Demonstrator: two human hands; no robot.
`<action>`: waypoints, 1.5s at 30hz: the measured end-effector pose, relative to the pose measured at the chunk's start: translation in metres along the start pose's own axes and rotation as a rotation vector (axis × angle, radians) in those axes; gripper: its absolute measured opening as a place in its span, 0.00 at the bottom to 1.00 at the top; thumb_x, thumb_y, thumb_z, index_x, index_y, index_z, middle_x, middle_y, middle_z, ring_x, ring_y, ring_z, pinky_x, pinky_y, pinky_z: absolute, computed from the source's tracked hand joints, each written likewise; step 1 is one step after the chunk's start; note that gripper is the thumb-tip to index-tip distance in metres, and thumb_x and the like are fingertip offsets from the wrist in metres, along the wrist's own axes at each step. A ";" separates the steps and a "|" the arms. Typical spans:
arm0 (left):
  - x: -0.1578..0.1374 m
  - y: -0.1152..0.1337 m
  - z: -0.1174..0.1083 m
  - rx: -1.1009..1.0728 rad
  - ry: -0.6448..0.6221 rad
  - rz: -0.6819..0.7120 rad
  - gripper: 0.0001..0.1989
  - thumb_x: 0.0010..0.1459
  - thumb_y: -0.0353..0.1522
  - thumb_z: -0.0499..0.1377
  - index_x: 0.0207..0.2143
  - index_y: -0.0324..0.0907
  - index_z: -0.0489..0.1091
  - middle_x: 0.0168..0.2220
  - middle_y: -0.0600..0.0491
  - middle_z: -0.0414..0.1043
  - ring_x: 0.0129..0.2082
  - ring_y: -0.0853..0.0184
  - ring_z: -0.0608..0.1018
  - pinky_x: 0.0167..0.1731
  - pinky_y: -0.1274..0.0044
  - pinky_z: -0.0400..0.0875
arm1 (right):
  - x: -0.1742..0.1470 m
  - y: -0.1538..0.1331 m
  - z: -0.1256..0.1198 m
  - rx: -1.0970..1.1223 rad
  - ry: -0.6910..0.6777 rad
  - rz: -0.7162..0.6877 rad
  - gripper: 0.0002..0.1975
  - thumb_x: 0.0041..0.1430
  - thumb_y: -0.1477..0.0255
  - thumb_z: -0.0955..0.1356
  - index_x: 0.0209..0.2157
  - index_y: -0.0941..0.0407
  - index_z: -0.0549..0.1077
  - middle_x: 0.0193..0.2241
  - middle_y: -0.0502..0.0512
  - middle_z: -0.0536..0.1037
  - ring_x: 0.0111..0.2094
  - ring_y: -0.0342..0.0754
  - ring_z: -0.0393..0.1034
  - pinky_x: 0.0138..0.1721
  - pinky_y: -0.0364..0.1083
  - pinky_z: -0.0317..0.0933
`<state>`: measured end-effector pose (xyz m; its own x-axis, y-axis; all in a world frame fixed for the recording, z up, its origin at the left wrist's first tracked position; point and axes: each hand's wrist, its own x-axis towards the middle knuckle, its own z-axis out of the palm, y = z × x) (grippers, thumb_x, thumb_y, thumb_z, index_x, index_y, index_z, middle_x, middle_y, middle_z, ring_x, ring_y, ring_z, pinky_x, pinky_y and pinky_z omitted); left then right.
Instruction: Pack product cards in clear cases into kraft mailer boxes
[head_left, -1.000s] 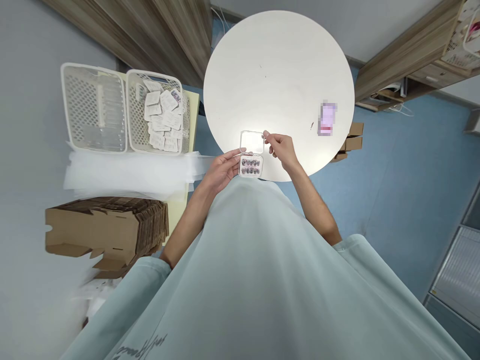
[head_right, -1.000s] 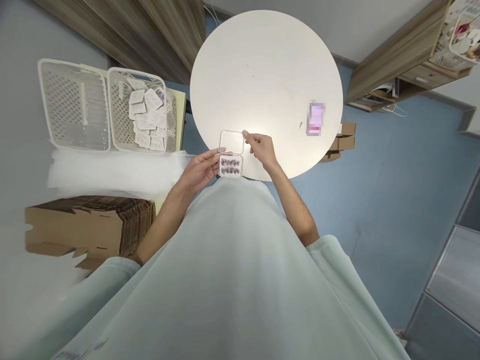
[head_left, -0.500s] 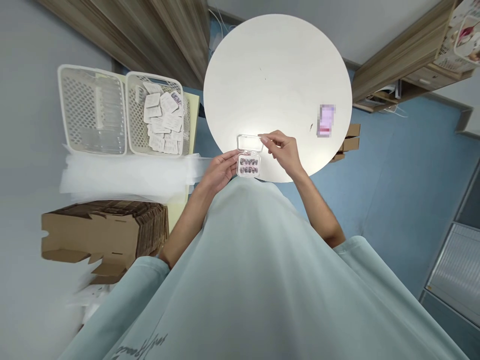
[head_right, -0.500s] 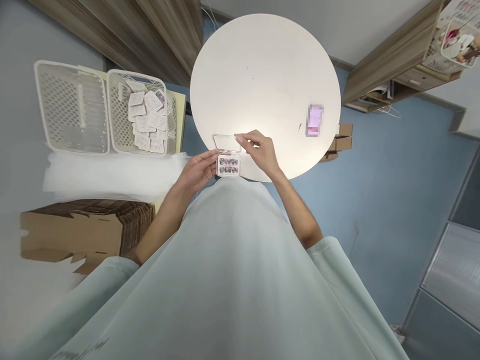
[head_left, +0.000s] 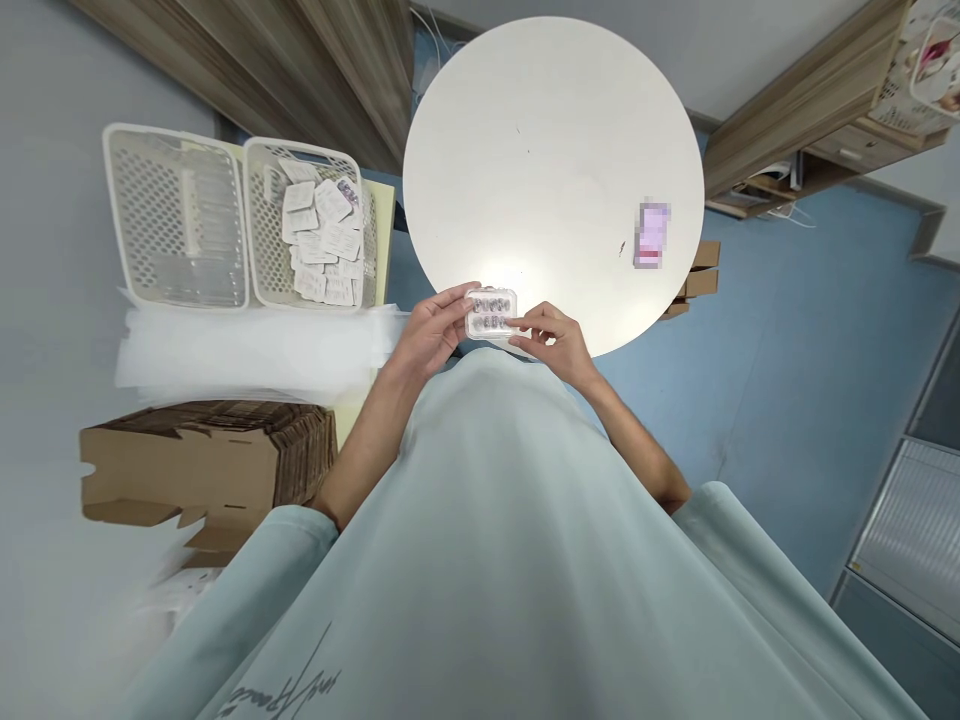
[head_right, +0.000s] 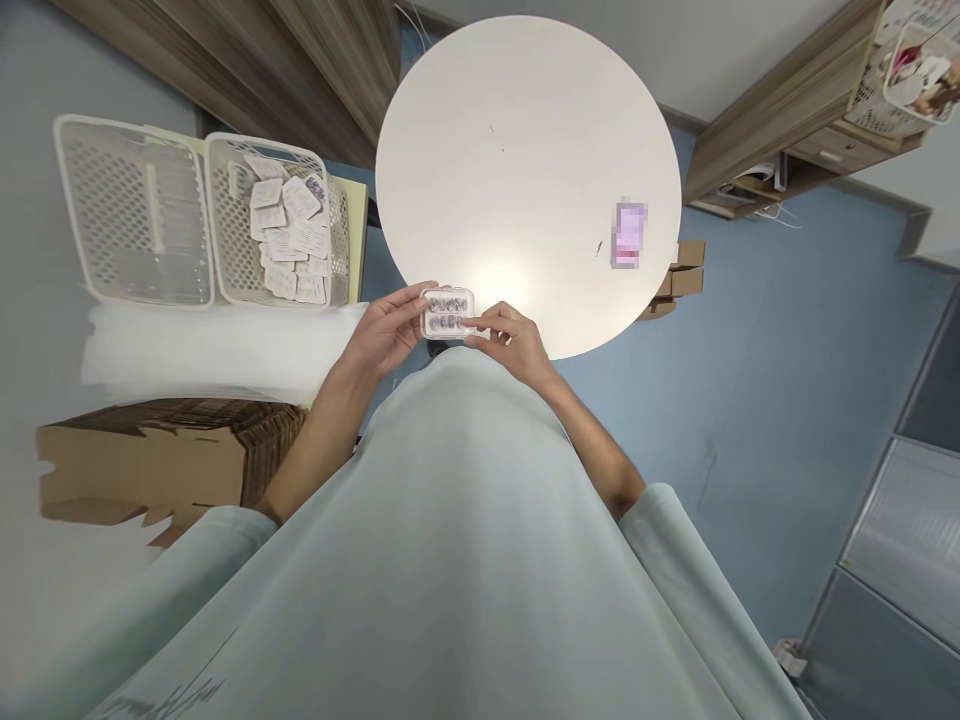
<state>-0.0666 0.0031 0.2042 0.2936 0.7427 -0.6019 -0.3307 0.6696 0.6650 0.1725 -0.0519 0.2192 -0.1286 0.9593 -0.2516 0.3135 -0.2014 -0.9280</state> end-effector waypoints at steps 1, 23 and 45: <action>0.000 0.000 0.000 0.005 0.000 0.005 0.23 0.63 0.38 0.78 0.57 0.40 0.84 0.60 0.39 0.86 0.64 0.47 0.84 0.64 0.59 0.83 | 0.000 0.000 0.001 0.003 0.016 0.011 0.24 0.66 0.44 0.78 0.51 0.47 0.89 0.43 0.54 0.78 0.35 0.46 0.69 0.38 0.49 0.71; -0.009 -0.015 -0.012 0.301 -0.011 -0.058 0.38 0.57 0.47 0.81 0.64 0.42 0.79 0.50 0.43 0.87 0.54 0.49 0.88 0.58 0.62 0.83 | 0.010 0.009 0.010 0.288 0.011 0.352 0.35 0.50 0.33 0.80 0.32 0.53 0.81 0.33 0.55 0.85 0.23 0.43 0.70 0.21 0.44 0.58; 0.028 -0.031 -0.061 0.572 0.166 0.023 0.31 0.61 0.49 0.77 0.58 0.42 0.77 0.41 0.49 0.86 0.42 0.56 0.88 0.48 0.65 0.85 | 0.058 0.044 0.049 0.237 -0.075 0.429 0.27 0.62 0.44 0.80 0.34 0.55 0.84 0.37 0.56 0.89 0.26 0.41 0.74 0.23 0.40 0.61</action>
<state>-0.1026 0.0022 0.1398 0.1331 0.7775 -0.6146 0.2140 0.5830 0.7838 0.1327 -0.0145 0.1504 -0.1049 0.7651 -0.6353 0.1314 -0.6226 -0.7714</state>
